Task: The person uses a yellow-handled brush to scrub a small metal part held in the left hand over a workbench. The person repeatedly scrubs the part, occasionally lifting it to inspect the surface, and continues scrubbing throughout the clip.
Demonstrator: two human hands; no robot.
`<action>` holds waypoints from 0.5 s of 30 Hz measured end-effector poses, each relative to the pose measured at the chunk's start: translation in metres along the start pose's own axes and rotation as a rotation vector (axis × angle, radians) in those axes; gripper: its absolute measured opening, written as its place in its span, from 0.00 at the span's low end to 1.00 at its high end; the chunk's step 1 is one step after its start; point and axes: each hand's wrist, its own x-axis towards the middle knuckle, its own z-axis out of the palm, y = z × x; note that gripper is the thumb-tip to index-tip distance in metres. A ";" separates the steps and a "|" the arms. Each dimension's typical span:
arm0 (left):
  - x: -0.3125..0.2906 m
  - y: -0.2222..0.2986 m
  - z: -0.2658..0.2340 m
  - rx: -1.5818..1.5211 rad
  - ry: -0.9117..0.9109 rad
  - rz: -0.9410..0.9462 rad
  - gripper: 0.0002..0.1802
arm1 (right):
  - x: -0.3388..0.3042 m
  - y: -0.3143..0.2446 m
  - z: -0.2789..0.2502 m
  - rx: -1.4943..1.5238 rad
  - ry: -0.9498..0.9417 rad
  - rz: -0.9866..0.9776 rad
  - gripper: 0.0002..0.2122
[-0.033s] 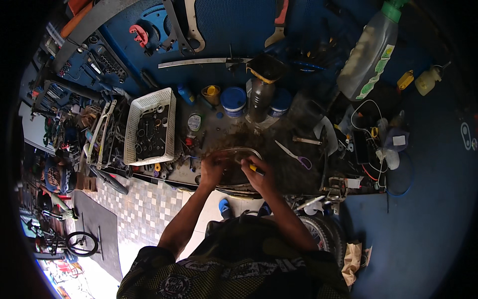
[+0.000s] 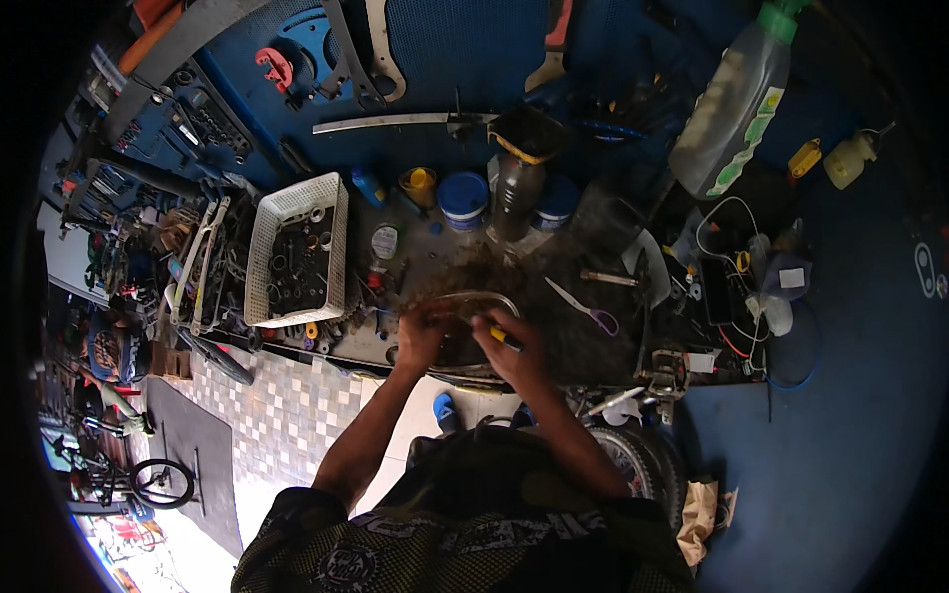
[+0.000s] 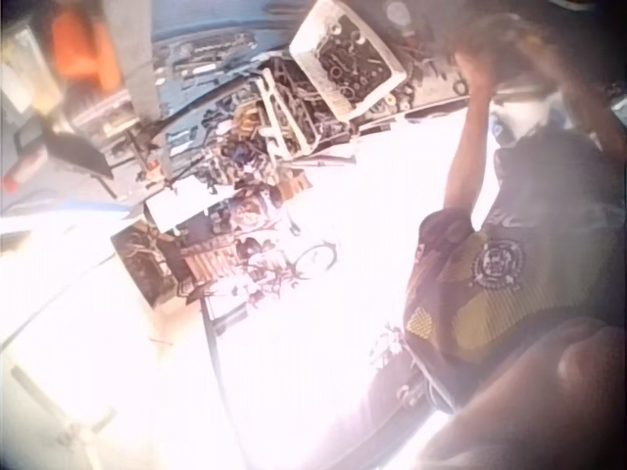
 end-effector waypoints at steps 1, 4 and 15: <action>-0.002 0.000 0.000 0.019 -0.015 -0.047 0.20 | -0.002 0.001 -0.002 -0.120 -0.082 0.083 0.11; 0.003 0.000 0.002 -0.136 0.006 -0.007 0.19 | -0.002 0.008 -0.005 -0.117 -0.062 0.060 0.09; 0.009 -0.015 0.008 -0.517 -0.191 -0.243 0.12 | -0.005 0.034 -0.037 -0.739 -0.200 -0.120 0.09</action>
